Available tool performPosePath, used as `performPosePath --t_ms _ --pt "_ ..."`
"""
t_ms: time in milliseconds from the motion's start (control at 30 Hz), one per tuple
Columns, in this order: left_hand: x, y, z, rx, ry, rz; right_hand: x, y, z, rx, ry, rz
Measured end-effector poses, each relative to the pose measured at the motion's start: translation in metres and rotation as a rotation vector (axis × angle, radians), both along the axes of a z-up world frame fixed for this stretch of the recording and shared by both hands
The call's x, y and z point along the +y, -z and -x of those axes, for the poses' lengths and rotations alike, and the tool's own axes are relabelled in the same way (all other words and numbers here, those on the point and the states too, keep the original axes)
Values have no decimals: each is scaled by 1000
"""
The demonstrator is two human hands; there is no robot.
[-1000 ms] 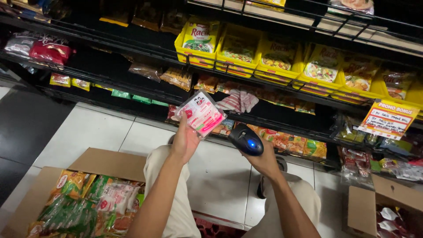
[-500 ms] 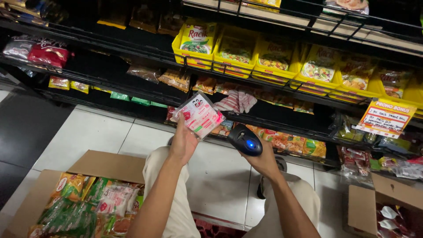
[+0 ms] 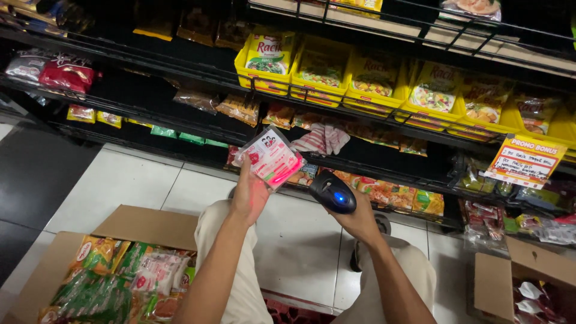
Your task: Scanning product barcodes and placing them on store shelves.
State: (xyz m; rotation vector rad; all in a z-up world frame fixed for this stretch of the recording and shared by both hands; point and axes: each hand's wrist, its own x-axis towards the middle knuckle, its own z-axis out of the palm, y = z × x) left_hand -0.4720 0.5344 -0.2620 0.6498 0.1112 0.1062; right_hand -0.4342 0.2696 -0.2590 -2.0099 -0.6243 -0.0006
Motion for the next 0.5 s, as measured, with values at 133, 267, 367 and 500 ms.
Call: performPosePath --t_ms 133,267,367,500 --pt "-1 -2 1 -10 -3 -6 0 4 -1 -33 -11 -16" --pt "-1 -3 2 -17 -1 -16 -2 8 -3 -49 -9 -10" --pt "-1 -5 3 -46 1 -28 -2 9 -3 -45 -9 0" --pt "-1 -3 3 -24 9 -19 -2 9 -4 -57 -12 -10"
